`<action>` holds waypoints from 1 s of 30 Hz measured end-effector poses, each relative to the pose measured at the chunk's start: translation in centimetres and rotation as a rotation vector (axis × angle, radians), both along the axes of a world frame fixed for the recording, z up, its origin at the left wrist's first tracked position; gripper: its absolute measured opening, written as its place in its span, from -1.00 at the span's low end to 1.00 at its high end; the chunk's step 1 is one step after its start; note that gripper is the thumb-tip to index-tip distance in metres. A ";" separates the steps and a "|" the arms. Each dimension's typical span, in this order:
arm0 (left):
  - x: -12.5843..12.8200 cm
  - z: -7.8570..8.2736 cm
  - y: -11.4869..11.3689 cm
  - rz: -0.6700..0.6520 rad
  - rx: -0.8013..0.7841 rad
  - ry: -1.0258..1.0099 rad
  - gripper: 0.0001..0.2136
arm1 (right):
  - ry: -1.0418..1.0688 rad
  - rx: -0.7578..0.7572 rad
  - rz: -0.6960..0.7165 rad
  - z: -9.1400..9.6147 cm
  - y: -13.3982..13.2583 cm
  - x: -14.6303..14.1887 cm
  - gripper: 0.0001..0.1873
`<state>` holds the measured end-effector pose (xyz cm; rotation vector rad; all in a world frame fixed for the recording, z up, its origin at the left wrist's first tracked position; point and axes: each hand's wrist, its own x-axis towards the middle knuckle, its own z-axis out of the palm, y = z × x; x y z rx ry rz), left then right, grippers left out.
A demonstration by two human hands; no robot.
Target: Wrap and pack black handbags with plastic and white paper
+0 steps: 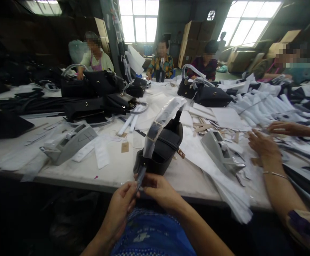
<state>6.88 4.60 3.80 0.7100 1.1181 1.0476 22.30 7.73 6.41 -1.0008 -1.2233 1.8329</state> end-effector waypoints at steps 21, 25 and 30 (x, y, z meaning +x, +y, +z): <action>1.5 -1.4 -0.5 0.010 0.063 0.027 -0.55 | -0.089 0.084 -0.145 -1.4 -0.8 -0.6 -0.44; 1.1 -2.3 0.4 -0.099 0.115 0.122 -0.51 | -0.169 0.136 -0.063 -1.6 -0.7 1.3 -0.39; 0.3 -1.5 1.5 0.280 0.402 0.530 -0.68 | -0.307 0.232 -0.089 -2.0 -0.5 3.4 -0.29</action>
